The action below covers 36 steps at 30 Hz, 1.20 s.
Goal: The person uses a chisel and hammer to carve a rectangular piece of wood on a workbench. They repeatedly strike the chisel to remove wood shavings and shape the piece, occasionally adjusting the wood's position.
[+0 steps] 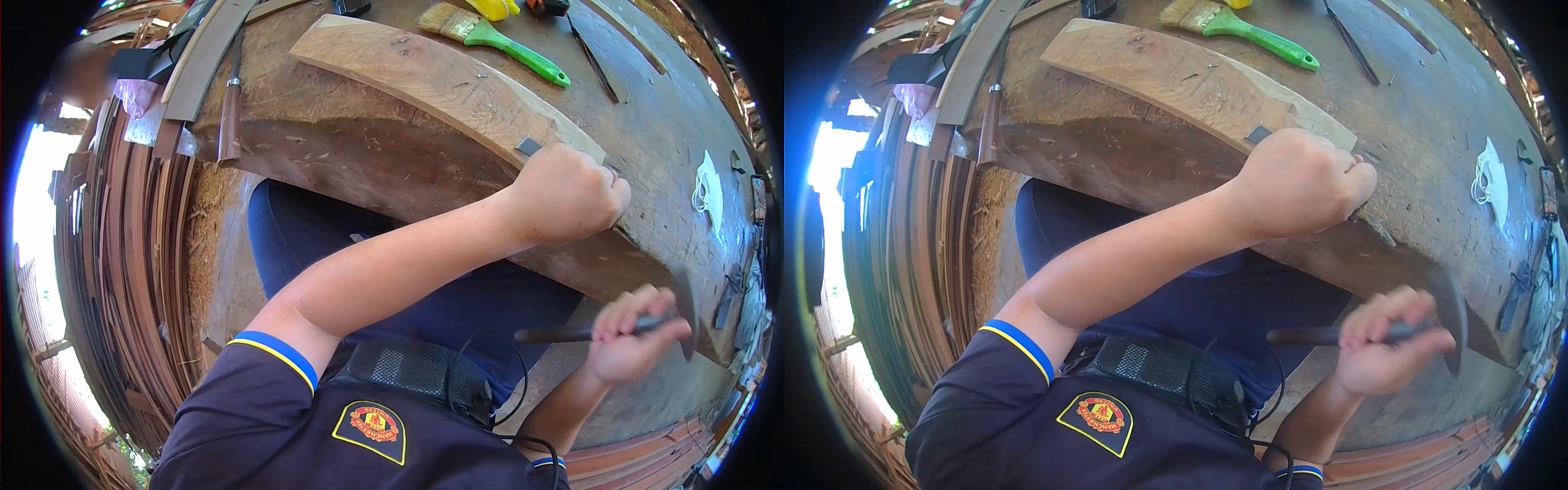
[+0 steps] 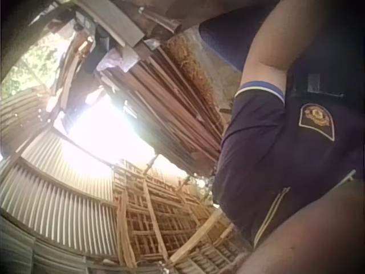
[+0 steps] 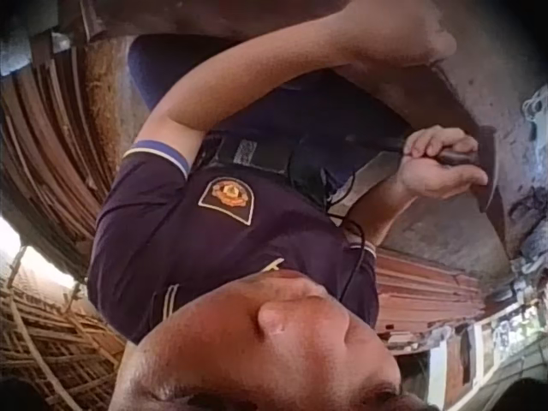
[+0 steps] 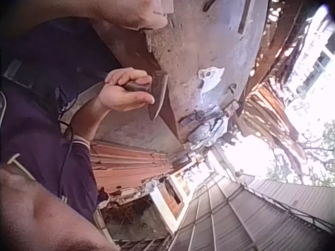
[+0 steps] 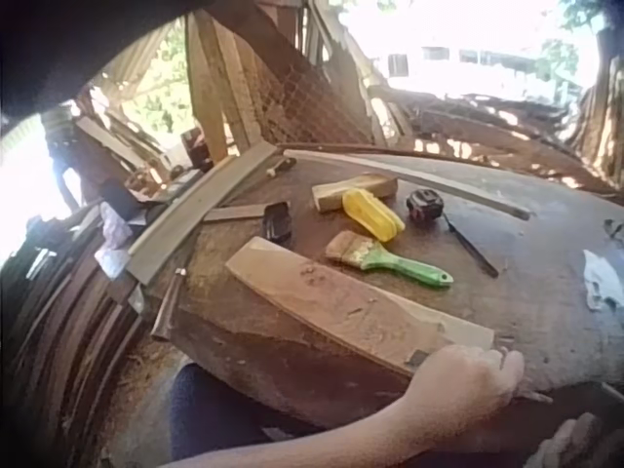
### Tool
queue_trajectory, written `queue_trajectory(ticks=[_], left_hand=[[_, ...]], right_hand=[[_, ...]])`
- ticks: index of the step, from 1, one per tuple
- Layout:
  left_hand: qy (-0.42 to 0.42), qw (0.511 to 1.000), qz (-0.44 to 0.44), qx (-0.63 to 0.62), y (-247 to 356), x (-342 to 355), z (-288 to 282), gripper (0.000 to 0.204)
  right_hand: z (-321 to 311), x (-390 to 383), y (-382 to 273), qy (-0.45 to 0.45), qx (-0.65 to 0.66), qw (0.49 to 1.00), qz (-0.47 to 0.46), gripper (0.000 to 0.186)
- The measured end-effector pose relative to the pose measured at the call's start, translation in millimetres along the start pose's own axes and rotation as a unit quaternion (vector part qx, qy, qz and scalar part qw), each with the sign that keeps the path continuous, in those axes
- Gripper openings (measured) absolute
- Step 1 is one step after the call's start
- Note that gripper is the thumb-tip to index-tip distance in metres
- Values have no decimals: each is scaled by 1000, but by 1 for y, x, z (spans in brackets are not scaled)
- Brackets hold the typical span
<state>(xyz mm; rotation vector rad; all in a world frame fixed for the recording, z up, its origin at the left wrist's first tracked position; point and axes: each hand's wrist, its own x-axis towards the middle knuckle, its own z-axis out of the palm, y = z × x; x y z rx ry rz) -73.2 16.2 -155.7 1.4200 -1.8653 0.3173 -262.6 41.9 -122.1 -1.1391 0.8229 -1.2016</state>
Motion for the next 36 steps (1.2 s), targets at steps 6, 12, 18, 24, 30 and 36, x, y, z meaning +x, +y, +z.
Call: queue_trajectory(ticks=[6, 12, 18, 24, 30, 36], left_hand=[[-1, 1000, -22, 11, -3, -1, -4, 12], [-6, 999, -33, 27, -6, -2, -6, 11], [-17, 998, -39, 37, -6, -3, -8, 10], [2, 999, -41, 32, -11, -6, -8, 10], [10, 999, -40, 31, -19, -5, -10, 11], [20, 999, -38, 28, -22, -6, -10, 10]], right_hand=[[1, -6, 1, 44, 71, 997, 2, 59], [11, -5, 9, -4, -56, 996, 65, 58], [11, 1, 9, 2, 27, 998, 50, 56], [11, 7, -4, 43, 94, 995, -12, 55], [12, 13, -3, 3, -16, 997, 77, 54], [24, 16, 0, -61, -65, 990, 110, 57]])
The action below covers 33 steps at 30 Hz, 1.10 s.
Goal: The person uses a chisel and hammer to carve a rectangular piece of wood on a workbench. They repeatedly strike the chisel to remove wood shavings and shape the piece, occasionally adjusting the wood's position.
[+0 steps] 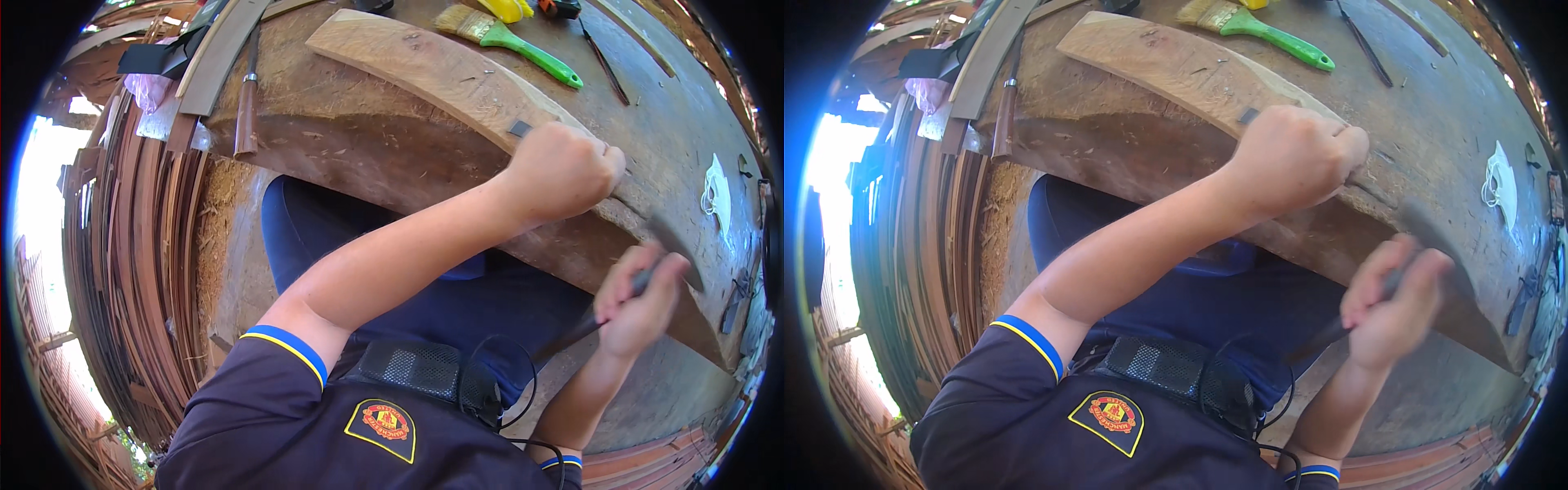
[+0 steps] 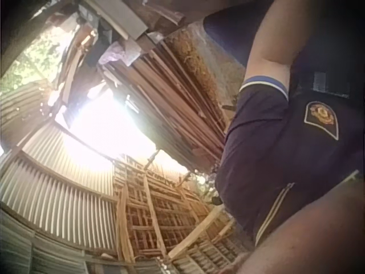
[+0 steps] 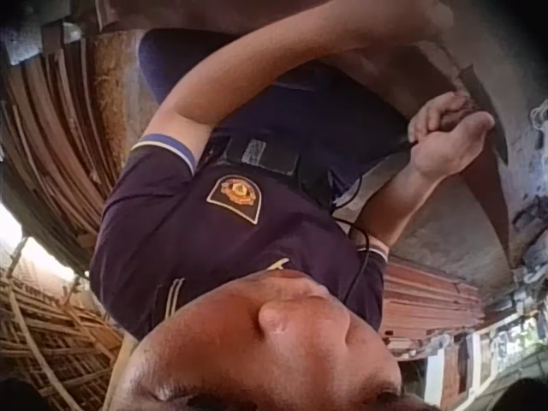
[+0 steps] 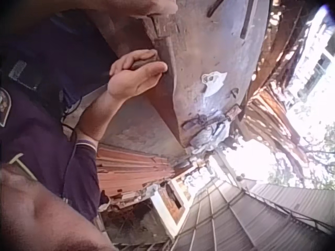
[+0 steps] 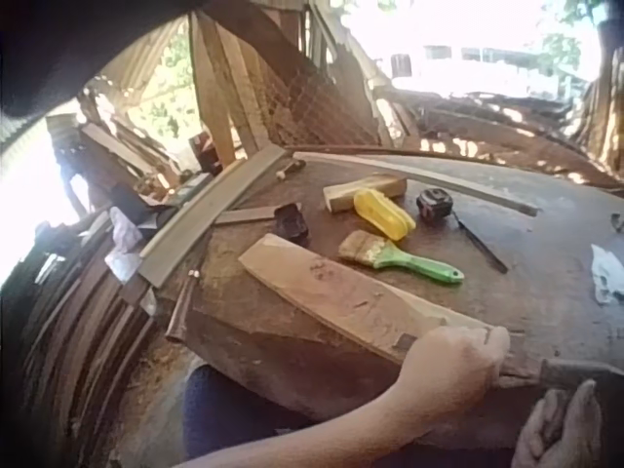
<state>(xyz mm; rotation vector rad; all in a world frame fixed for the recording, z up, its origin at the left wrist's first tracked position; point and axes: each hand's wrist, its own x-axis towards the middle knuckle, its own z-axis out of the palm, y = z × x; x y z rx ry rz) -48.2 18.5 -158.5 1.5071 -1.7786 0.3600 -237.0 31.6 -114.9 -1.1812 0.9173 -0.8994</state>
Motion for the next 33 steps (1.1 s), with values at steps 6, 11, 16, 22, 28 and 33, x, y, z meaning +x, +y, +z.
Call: queue_trajectory(ticks=[6, 11, 16, 22, 28, 33], left_hand=[[-14, 1000, -20, 20, -3, 0, -7, 9], [-18, 999, -28, 19, -10, 0, -10, 9], [-17, 999, -20, 29, -8, 2, -10, 9], [0, 999, -34, 42, -14, -2, -14, 11], [-20, 997, -55, 47, -19, -2, -17, 10], [-33, 997, -48, 53, -22, -2, -18, 8]], right_hand=[[-5, -1, -12, 76, 163, 980, -87, 54], [18, -2, 6, 37, -8, 999, -31, 54], [10, 4, -1, 85, 120, 985, -86, 53], [12, 3, 3, 30, 57, 995, -70, 56], [39, 6, 10, 20, -40, 998, -40, 55], [24, 5, 1, 44, 113, 989, -86, 55]])
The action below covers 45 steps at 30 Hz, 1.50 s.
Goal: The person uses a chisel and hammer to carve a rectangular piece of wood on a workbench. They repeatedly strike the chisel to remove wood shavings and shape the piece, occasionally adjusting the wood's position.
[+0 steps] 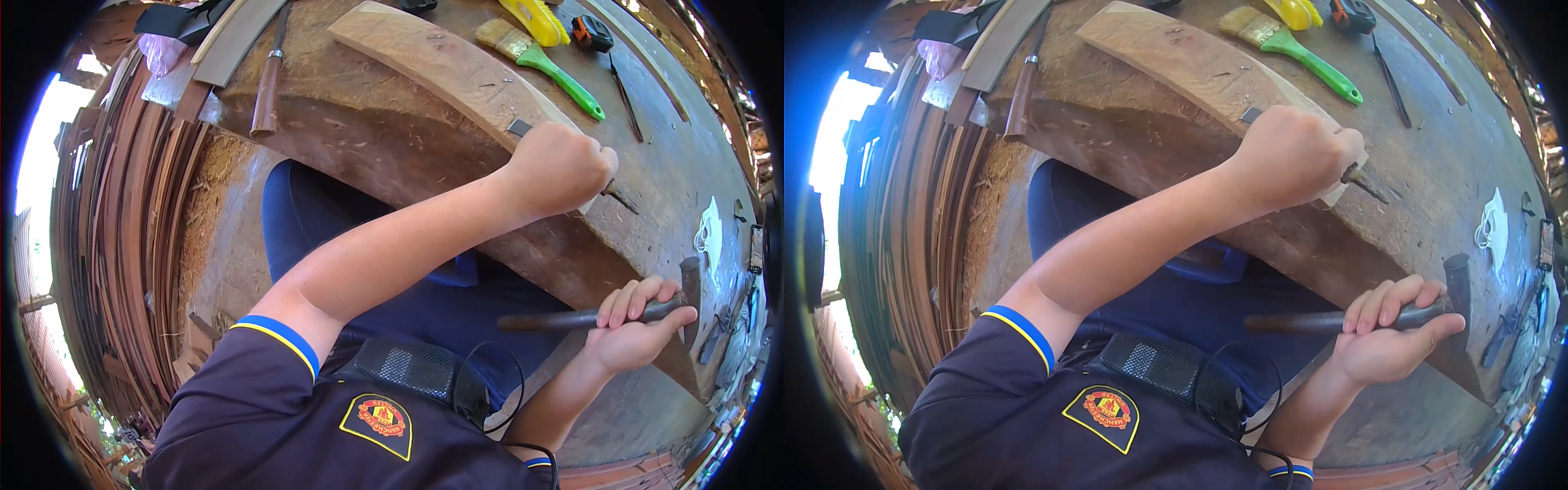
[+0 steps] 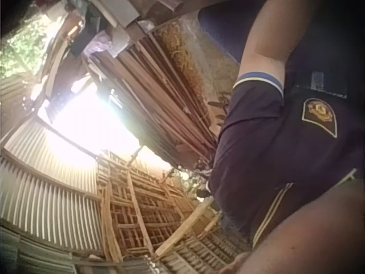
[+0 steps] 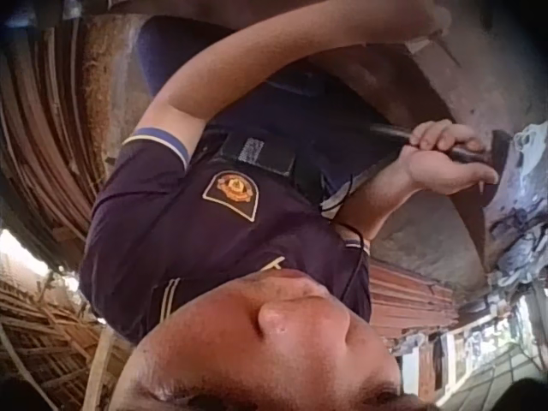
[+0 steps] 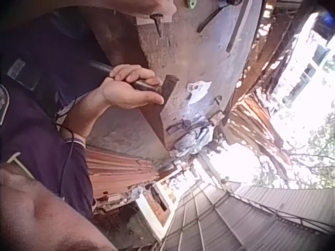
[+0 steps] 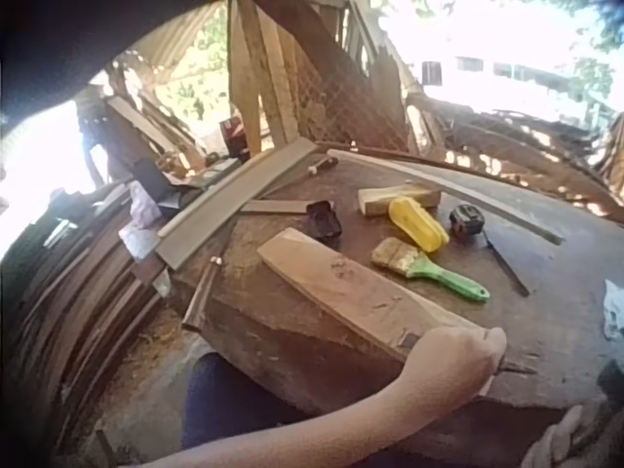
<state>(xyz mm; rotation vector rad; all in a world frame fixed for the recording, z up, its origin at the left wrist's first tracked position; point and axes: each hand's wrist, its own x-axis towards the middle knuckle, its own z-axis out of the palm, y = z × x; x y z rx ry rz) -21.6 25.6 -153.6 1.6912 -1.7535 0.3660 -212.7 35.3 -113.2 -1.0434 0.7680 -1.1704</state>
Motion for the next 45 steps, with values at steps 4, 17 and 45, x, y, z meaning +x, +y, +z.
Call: queue_trajectory(ticks=[4, 17, 45], left_hand=[[-10, 1000, -21, -2, -3, -1, -4, 9], [-31, 999, -1, 18, -8, -3, -5, 8], [-98, 995, -20, 24, -14, -2, -16, 9]], right_hand=[[7, 3, 15, -31, -123, 990, 53, 56], [2, -2, 19, -11, -41, 999, 34, 58], [-4, 20, 15, -60, -42, 991, 113, 47]])
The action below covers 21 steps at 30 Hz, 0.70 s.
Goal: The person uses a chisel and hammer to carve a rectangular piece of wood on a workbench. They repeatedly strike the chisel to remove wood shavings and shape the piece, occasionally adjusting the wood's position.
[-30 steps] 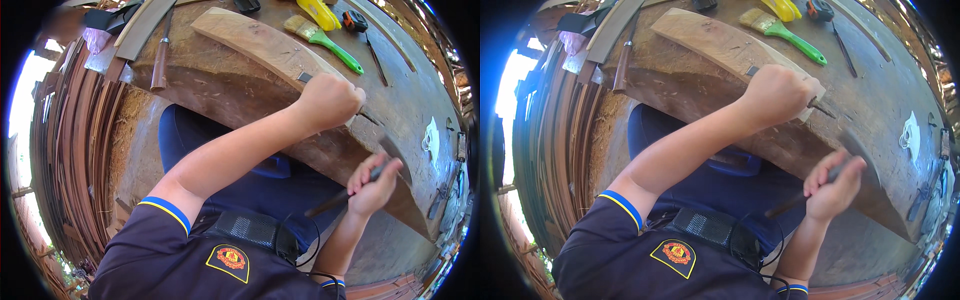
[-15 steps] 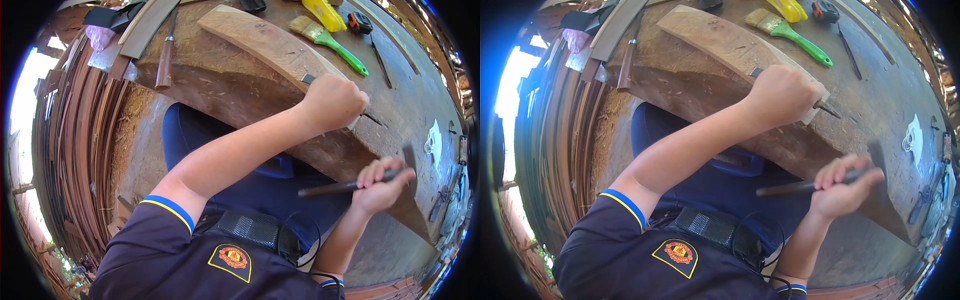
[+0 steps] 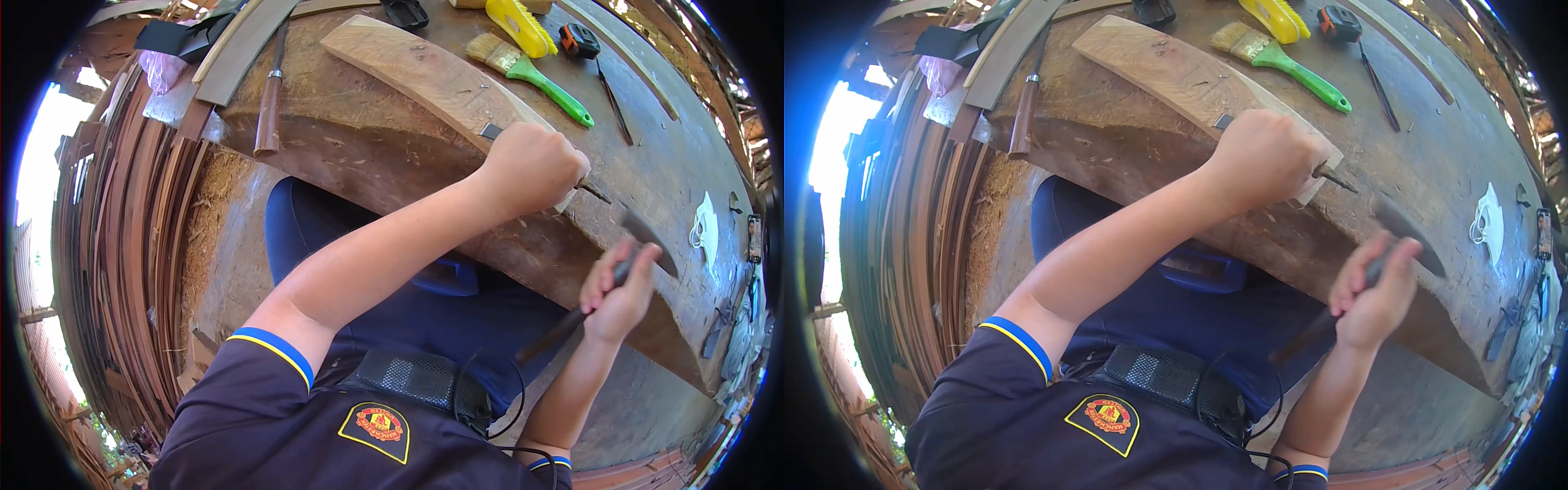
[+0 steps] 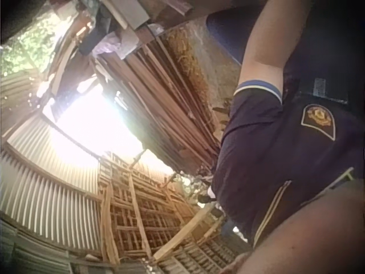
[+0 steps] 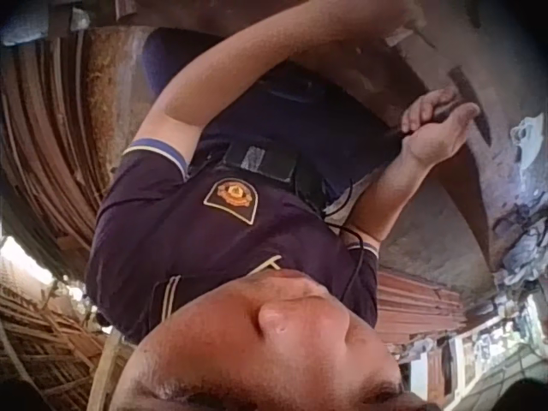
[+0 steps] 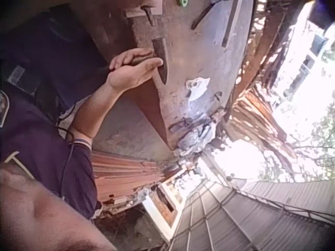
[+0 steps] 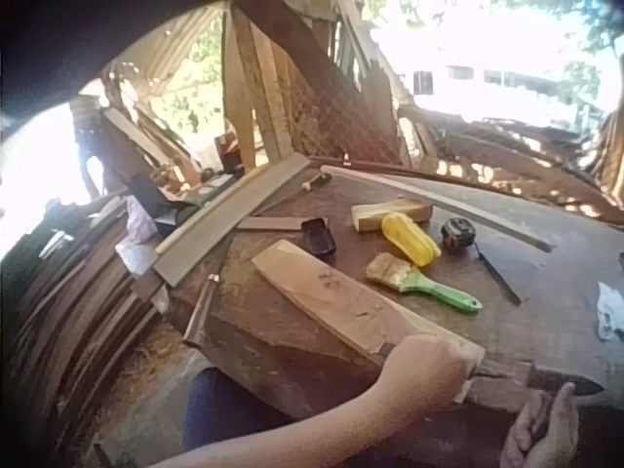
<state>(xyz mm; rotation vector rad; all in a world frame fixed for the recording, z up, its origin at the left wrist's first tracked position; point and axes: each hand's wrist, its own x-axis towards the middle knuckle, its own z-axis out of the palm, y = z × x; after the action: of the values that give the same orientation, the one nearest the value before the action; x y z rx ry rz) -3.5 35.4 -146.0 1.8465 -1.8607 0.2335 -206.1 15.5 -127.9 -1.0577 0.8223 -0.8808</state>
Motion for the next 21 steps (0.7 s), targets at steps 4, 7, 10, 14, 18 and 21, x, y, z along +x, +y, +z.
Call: queue_trajectory(ticks=[4, 7, 10, 14, 18, 21], left_hand=[[5, 1000, -1, 6, 2, 2, 3, 11], [7, 1000, -2, -17, -3, -3, -6, 11], [-9, 1000, 8, 7, -5, -2, -2, 11], [-6, 1000, -1, 4, -2, 1, -2, 13], [-14, 1000, -3, -5, -10, -1, -6, 17], [-32, 999, -6, 16, -9, -2, -6, 19]], right_hand=[[10, 9, -1, 44, 56, 996, -46, 48], [19, -1, -2, -8, -43, 999, 33, 48], [1, 0, -8, 12, 35, 999, 3, 47], [13, 5, -5, 38, 62, 996, -55, 45], [18, -5, 0, -11, -35, 999, 14, 46], [16, -4, -7, 71, 77, 994, -37, 47]])
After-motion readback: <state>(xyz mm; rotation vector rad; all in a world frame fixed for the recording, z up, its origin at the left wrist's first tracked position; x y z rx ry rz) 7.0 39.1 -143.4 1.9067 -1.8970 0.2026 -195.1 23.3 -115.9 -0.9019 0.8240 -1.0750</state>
